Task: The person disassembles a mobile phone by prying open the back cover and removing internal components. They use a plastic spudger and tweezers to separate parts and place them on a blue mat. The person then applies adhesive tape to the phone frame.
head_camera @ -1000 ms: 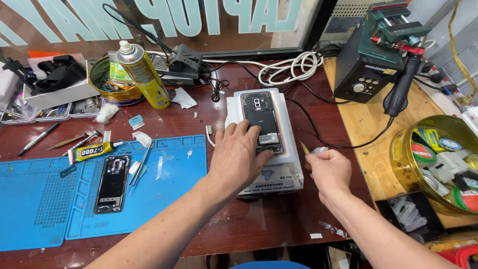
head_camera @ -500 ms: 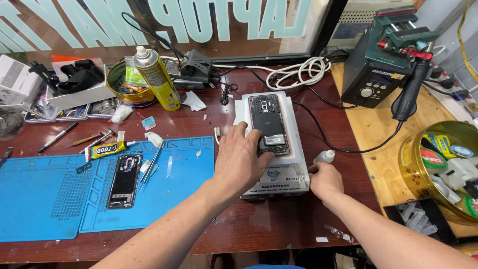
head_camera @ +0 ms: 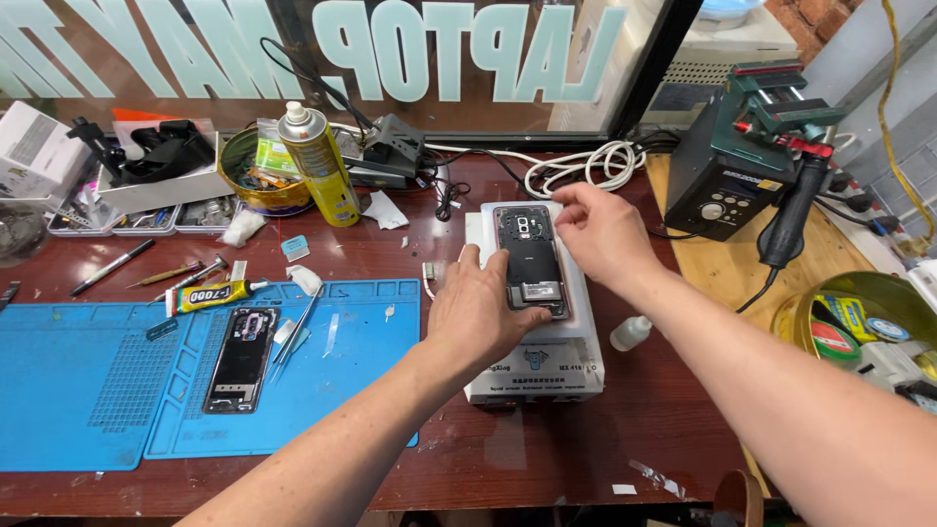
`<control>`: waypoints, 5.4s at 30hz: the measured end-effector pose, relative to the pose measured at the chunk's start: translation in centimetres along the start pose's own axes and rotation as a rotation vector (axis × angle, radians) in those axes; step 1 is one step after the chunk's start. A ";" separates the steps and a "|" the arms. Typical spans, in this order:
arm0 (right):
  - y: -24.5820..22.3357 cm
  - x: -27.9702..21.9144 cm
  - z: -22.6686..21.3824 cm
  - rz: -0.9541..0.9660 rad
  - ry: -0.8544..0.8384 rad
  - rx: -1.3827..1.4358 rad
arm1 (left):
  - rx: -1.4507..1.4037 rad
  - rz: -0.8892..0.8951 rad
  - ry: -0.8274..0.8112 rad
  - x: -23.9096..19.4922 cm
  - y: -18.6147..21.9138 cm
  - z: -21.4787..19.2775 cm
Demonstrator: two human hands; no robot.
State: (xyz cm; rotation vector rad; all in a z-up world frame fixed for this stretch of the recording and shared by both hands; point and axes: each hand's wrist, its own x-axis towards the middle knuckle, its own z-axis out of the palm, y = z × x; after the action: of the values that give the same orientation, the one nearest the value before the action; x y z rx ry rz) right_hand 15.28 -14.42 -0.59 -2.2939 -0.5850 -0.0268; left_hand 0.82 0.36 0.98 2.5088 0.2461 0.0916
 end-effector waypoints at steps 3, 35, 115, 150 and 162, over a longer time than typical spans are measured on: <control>-0.8 1.5 0.7 -0.058 -0.078 -0.100 | -0.021 -0.006 -0.020 -0.5 -0.2 -0.3; -1.2 3.1 0.2 -0.205 -0.315 -0.339 | -0.029 -0.051 -0.039 -0.2 -0.5 -0.4; -1.5 1.6 -0.4 -0.147 -0.100 -0.125 | -0.218 0.063 0.163 -0.5 -1.6 0.7; -17.5 -3.9 14.0 -0.020 -0.589 0.147 | -0.701 -0.965 0.356 -7.4 -36.2 -2.8; -13.1 -5.0 9.0 0.057 -0.260 0.024 | -0.200 -0.839 0.299 -6.7 -34.1 -4.5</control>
State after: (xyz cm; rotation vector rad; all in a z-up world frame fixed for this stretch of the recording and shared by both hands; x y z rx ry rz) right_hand 3.93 -2.25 0.86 -2.3060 -0.6463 0.3083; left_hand -11.60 28.77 -15.33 2.0012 1.3052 0.1371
